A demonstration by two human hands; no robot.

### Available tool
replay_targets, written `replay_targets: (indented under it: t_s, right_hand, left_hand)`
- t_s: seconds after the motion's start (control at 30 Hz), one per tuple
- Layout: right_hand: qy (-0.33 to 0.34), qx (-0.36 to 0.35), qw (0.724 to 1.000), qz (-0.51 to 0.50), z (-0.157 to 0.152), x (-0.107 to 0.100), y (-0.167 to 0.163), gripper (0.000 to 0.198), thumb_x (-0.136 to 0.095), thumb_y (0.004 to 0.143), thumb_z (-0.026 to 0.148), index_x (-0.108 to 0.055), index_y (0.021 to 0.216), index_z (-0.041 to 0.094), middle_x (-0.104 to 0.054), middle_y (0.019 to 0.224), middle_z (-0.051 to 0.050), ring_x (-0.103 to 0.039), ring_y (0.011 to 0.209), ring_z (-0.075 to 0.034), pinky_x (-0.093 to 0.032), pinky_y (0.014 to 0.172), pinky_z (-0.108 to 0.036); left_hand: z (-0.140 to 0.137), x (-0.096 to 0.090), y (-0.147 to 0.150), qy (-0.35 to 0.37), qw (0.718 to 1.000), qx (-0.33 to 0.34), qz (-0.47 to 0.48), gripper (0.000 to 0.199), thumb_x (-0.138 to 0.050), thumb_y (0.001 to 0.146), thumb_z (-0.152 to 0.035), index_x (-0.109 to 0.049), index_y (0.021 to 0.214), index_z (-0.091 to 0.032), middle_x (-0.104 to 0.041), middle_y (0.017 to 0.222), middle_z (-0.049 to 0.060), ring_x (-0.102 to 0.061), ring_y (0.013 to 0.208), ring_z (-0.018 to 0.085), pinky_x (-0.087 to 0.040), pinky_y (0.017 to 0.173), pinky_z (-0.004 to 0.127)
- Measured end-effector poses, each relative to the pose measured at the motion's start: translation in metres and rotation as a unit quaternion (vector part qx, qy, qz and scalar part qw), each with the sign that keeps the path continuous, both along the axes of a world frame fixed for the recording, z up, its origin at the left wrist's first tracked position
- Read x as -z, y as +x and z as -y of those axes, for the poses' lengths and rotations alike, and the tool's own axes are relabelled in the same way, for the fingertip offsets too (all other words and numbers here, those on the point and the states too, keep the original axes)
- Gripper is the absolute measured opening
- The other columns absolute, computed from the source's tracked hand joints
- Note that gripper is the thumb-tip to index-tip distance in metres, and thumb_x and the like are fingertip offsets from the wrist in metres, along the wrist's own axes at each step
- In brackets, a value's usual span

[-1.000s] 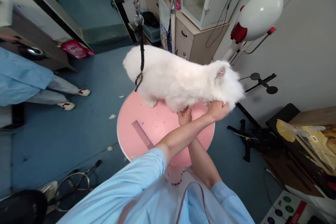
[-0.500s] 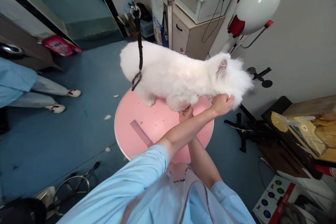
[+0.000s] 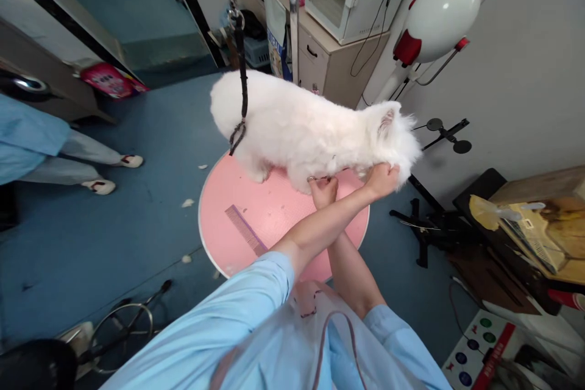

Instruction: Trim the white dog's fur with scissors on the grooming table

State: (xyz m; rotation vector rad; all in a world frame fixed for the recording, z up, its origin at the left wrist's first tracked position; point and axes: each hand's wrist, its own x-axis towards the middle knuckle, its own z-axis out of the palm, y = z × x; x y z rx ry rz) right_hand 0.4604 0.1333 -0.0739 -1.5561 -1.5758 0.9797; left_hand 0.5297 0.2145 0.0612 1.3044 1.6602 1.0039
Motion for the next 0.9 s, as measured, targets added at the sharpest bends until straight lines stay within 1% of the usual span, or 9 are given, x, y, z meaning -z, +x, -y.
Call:
replay_targets:
  t_s: [0.13, 0.3, 0.4, 0.5, 0.63, 0.7, 0.8, 0.83, 0.9]
  right_hand:
    - [-0.012, 0.015, 1.0, -0.001, 0.008, -0.004, -0.002, 0.022, -0.059, 0.075, 0.021, -0.049, 0.095, 0.023, -0.064, 0.088, -0.005, -0.061, 0.09, -0.022, -0.048, 0.076, -0.033]
    - [-0.047, 0.043, 0.998, -0.002, 0.007, -0.016, -0.008, 0.037, -0.072, 0.069, 0.033, -0.046, 0.095, 0.024, -0.063, 0.091, -0.005, -0.061, 0.089, -0.023, -0.048, 0.077, -0.033]
    - [-0.068, 0.05, 0.996, -0.014, 0.0, -0.02, -0.01, 0.03, -0.066, 0.073, 0.03, -0.044, 0.092, 0.025, -0.061, 0.086, -0.001, -0.06, 0.085, -0.022, -0.048, 0.076, -0.032]
    - [-0.082, 0.047, 0.995, -0.031, -0.001, -0.018, -0.009, 0.027, -0.062, 0.073, 0.025, -0.043, 0.092, 0.026, -0.061, 0.084, 0.0, -0.06, 0.081, -0.02, -0.047, 0.074, -0.031]
    - [-0.043, 0.031, 0.998, -0.022, -0.005, -0.016, -0.007, 0.037, -0.07, 0.069, 0.029, -0.046, 0.096, 0.024, -0.063, 0.094, -0.004, -0.061, 0.088, -0.022, -0.047, 0.076, -0.032]
    - [-0.021, 0.016, 1.0, -0.013, -0.006, -0.016, -0.006, 0.034, -0.067, 0.074, 0.029, -0.047, 0.1, 0.023, -0.064, 0.095, -0.005, -0.061, 0.089, -0.021, -0.047, 0.076, -0.031]
    - [-0.01, 0.003, 1.0, 0.028, -0.001, -0.015, -0.003, 0.024, -0.059, 0.082, 0.027, -0.048, 0.102, 0.022, -0.066, 0.094, -0.006, -0.06, 0.09, -0.021, -0.046, 0.075, -0.032]
    - [-0.009, 0.005, 0.999, 0.041, 0.0, -0.014, 0.0, 0.024, -0.059, 0.082, 0.028, -0.048, 0.102, 0.022, -0.065, 0.094, -0.007, -0.06, 0.091, -0.022, -0.046, 0.075, -0.033]
    - [-0.008, 0.014, 0.998, 0.061, 0.0, -0.015, 0.007, 0.03, -0.065, 0.079, 0.031, -0.048, 0.101, 0.022, -0.065, 0.097, -0.009, -0.059, 0.096, -0.026, -0.046, 0.079, -0.036]
  left_hand:
    - [-0.002, 0.0, 0.001, 0.006, 1.0, -0.006, 0.028, 0.045, -0.044, 0.102, -0.04, -0.054, 0.064, -0.018, -0.063, 0.07, 0.005, -0.061, 0.075, 0.018, -0.043, 0.074, 0.029]
    - [-0.004, -0.002, 0.005, 0.034, 0.998, -0.017, 0.046, 0.049, -0.046, 0.101, -0.038, -0.038, 0.056, -0.022, -0.049, 0.059, 0.002, -0.052, 0.067, 0.016, -0.041, 0.071, 0.029]
    - [-0.004, -0.003, 0.005, 0.042, 0.998, -0.011, 0.052, 0.049, -0.046, 0.101, -0.036, -0.035, 0.056, -0.022, -0.044, 0.058, 0.0, -0.05, 0.066, 0.016, -0.039, 0.07, 0.03]
    - [-0.005, -0.002, 0.005, 0.041, 0.998, -0.007, 0.046, 0.048, -0.045, 0.101, -0.037, -0.037, 0.057, -0.022, -0.047, 0.06, 0.001, -0.052, 0.067, 0.015, -0.039, 0.071, 0.029]
    - [-0.006, -0.002, 0.006, 0.04, 0.998, -0.005, 0.037, 0.048, -0.045, 0.101, -0.037, -0.037, 0.056, -0.021, -0.049, 0.06, 0.001, -0.052, 0.068, 0.015, -0.039, 0.069, 0.029]
    - [-0.005, -0.003, 0.007, 0.04, 0.999, 0.001, 0.037, 0.048, -0.045, 0.101, -0.037, -0.038, 0.056, -0.021, -0.05, 0.06, 0.001, -0.053, 0.068, 0.015, -0.039, 0.069, 0.029]
    - [-0.005, -0.005, 0.007, 0.038, 0.999, 0.009, 0.036, 0.048, -0.045, 0.101, -0.036, -0.042, 0.056, -0.02, -0.055, 0.062, 0.003, -0.056, 0.07, 0.016, -0.04, 0.071, 0.029]
    - [-0.004, -0.006, 0.007, 0.036, 0.999, 0.009, 0.035, 0.048, -0.045, 0.101, -0.036, -0.042, 0.056, -0.02, -0.056, 0.063, 0.003, -0.056, 0.071, 0.016, -0.041, 0.071, 0.029]
    - [-0.004, -0.006, 0.007, 0.035, 0.999, 0.008, 0.037, 0.049, -0.045, 0.102, -0.037, -0.043, 0.056, -0.02, -0.055, 0.063, 0.003, -0.056, 0.07, 0.016, -0.041, 0.071, 0.029]
